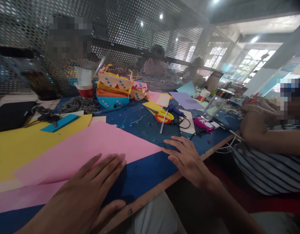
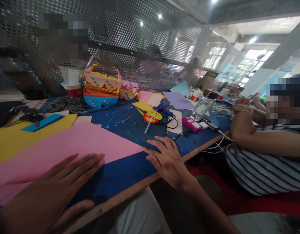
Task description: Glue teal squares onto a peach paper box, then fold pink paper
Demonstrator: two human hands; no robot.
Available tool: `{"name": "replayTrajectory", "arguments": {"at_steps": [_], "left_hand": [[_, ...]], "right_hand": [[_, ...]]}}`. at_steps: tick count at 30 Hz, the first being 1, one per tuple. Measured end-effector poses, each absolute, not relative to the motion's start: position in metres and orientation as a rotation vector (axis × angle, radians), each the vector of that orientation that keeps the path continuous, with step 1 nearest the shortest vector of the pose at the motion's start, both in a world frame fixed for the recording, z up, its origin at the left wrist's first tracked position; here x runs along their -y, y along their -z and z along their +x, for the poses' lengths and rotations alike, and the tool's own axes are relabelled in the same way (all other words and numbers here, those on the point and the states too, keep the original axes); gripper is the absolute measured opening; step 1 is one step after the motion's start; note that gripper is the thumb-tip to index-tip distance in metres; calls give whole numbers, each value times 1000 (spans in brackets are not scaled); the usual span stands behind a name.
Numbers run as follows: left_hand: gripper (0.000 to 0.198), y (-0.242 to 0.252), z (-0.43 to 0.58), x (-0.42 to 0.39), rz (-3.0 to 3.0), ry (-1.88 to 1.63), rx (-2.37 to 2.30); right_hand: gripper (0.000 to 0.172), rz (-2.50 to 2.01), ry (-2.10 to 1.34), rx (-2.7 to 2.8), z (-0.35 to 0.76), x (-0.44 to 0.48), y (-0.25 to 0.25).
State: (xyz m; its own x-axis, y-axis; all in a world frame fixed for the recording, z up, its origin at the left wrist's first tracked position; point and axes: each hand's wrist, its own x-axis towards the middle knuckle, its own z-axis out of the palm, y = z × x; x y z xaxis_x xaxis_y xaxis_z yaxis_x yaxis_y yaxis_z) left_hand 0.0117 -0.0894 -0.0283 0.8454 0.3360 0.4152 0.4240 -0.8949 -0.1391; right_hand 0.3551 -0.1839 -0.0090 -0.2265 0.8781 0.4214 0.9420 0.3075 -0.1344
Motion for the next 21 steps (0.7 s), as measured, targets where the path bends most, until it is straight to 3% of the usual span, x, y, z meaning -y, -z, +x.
{"name": "replayTrajectory", "arguments": {"at_steps": [8,11,21], "left_hand": [[97,24,16,89,-2735,587,528],[96,17,18,91,-2733,598,497],[72,10,24,92,-2781,546,510]], "right_hand": [[24,-1592,370,1949,346,187,7],[31,-1473,250,2058,333,185,2],[29,-1423,115,2202,318,176,9]]}}
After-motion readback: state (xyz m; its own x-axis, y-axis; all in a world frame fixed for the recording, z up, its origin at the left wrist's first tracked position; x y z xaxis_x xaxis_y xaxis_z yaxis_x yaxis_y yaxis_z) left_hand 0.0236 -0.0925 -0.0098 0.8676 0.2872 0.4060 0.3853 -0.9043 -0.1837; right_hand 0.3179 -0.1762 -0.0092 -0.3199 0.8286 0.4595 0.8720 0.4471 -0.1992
